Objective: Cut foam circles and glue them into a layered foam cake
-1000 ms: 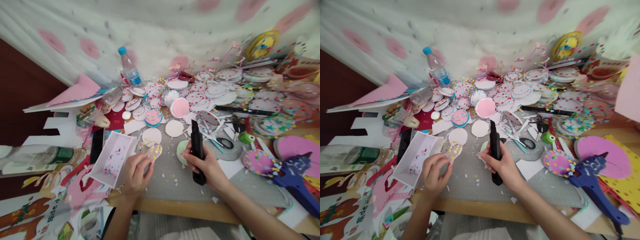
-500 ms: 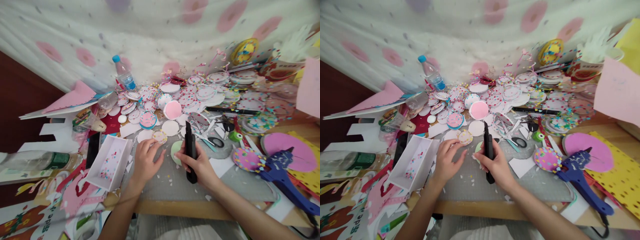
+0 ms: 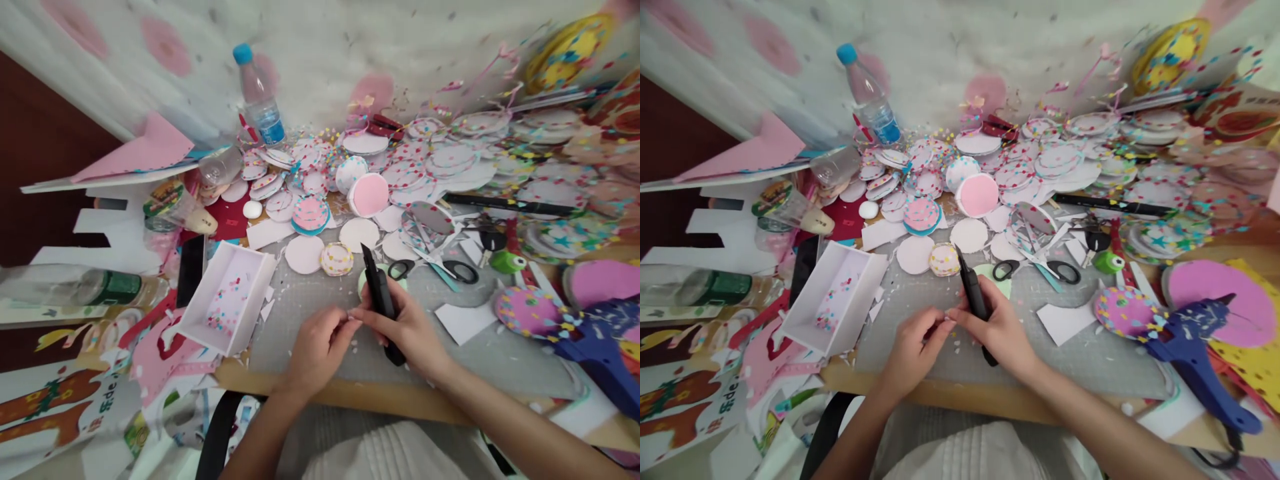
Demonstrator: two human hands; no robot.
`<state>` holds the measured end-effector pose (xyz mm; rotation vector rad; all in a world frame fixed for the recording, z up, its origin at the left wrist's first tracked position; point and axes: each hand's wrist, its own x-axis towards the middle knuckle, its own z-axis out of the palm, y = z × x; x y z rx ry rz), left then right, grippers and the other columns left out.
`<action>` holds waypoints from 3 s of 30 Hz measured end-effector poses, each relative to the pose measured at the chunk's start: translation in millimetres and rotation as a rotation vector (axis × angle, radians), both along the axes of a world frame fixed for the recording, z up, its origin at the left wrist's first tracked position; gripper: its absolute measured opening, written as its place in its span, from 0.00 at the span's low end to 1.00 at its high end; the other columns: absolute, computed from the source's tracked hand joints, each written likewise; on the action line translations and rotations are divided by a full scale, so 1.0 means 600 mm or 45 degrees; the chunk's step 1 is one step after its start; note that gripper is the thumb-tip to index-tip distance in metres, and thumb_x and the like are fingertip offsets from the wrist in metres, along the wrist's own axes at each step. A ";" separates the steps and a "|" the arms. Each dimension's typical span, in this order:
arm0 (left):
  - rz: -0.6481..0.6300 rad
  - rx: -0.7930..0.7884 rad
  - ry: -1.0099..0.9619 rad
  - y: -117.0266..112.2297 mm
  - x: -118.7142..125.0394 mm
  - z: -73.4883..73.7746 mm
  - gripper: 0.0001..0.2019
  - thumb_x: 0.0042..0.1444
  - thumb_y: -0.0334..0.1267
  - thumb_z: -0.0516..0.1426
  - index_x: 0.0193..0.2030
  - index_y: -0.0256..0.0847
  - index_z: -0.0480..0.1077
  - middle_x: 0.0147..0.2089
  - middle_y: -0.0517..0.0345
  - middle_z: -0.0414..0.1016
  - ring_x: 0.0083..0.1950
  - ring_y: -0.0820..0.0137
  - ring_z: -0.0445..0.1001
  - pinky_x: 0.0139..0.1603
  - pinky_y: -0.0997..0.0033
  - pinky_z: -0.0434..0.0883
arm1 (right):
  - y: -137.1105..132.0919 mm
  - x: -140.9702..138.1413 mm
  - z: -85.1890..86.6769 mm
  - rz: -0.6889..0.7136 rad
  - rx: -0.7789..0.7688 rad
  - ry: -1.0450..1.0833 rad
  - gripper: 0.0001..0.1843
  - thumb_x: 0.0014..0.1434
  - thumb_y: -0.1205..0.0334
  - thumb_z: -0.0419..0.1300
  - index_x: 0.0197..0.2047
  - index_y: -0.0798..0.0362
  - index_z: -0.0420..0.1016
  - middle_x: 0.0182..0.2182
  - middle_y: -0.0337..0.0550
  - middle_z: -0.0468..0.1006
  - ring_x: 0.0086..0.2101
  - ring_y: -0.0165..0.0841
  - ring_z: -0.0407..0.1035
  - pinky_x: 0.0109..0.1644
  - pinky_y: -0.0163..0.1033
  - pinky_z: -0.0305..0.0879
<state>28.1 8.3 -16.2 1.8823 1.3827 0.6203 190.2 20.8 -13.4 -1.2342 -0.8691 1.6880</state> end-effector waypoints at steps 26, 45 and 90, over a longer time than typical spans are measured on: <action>-0.120 0.131 0.148 -0.009 0.004 0.002 0.11 0.66 0.35 0.46 0.35 0.39 0.66 0.31 0.54 0.74 0.33 0.67 0.72 0.34 0.69 0.66 | 0.000 0.002 -0.010 -0.010 -0.056 0.004 0.25 0.44 0.55 0.74 0.37 0.50 0.64 0.25 0.30 0.69 0.19 0.21 0.55 0.19 0.29 0.53; -0.045 -0.098 -0.198 -0.004 -0.001 0.005 0.12 0.68 0.36 0.45 0.34 0.40 0.63 0.29 0.61 0.67 0.32 0.73 0.67 0.35 0.74 0.62 | 0.000 -0.001 -0.003 0.060 -0.041 0.134 0.23 0.51 0.55 0.71 0.36 0.49 0.59 0.25 0.29 0.72 0.17 0.19 0.54 0.18 0.27 0.51; 0.349 0.392 0.056 0.014 -0.071 -0.051 0.06 0.60 0.35 0.59 0.41 0.41 0.77 0.40 0.54 0.76 0.42 0.68 0.75 0.46 0.67 0.73 | -0.020 0.007 0.002 0.784 0.438 -0.887 0.11 0.69 0.59 0.45 0.51 0.50 0.61 0.34 0.45 0.77 0.34 0.40 0.75 0.34 0.39 0.62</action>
